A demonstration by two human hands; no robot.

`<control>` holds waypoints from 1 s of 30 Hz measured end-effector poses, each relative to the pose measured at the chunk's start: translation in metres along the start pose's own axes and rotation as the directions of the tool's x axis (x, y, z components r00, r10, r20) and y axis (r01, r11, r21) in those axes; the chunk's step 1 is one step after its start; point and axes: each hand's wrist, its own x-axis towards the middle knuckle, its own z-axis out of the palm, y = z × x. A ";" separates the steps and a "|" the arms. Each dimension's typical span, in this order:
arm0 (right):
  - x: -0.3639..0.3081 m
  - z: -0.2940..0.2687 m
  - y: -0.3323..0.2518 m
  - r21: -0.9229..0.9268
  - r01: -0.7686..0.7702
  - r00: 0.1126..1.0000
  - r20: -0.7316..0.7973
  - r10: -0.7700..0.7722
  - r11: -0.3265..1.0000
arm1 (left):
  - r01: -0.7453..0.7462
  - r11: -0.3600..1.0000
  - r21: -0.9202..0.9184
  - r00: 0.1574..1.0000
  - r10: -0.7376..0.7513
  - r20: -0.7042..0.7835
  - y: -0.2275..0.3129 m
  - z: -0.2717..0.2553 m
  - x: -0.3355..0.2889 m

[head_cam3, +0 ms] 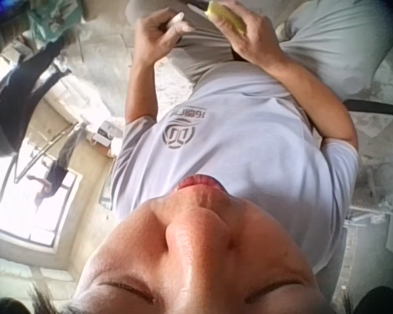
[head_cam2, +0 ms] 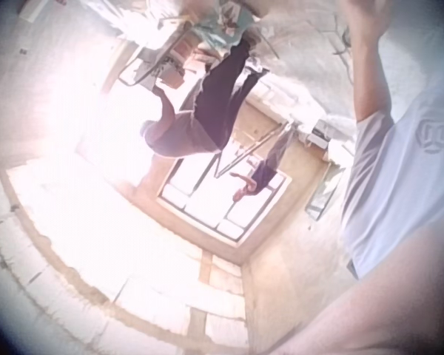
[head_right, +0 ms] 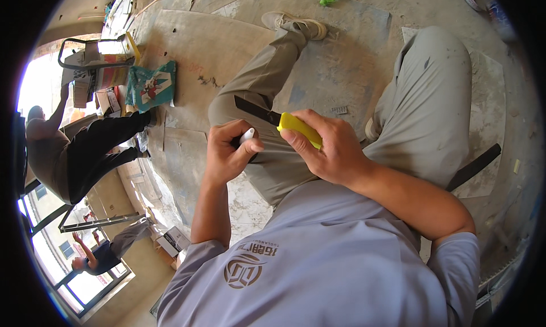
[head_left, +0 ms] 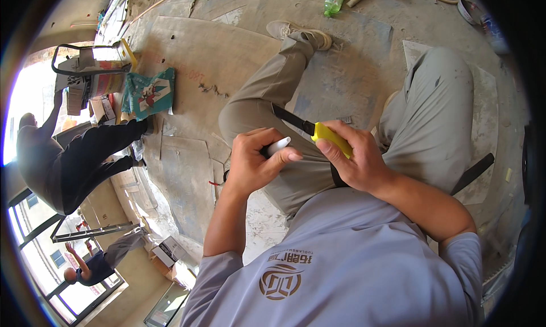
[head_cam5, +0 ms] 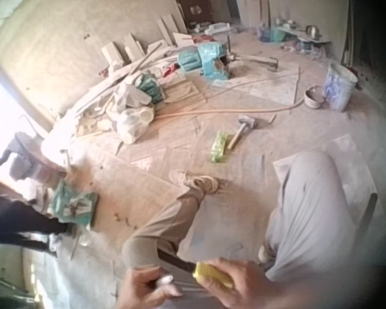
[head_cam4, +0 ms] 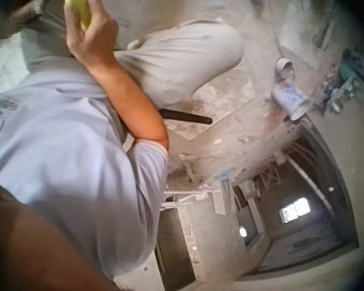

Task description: The person sits on the floor and uses a utility knife to cut the tip of a sealant tube. They then insert a nozzle into the tube and test the sealant gun by squeezing the trigger.

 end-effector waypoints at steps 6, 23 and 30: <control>0.001 -0.006 -0.003 0.051 -0.176 0.983 0.064 0.173 0.983 | 0.071 0.995 -0.066 0.997 -0.069 0.032 0.001 0.000 -0.001; 0.024 0.030 -0.031 0.255 -0.212 0.977 0.063 0.202 0.944 | 0.088 0.991 -0.105 0.979 -0.066 0.194 0.005 -0.015 0.011; 0.028 0.030 -0.029 0.220 -0.259 0.966 0.083 0.247 0.940 | 0.009 1.000 -0.007 0.989 -0.008 0.148 0.005 -0.016 0.011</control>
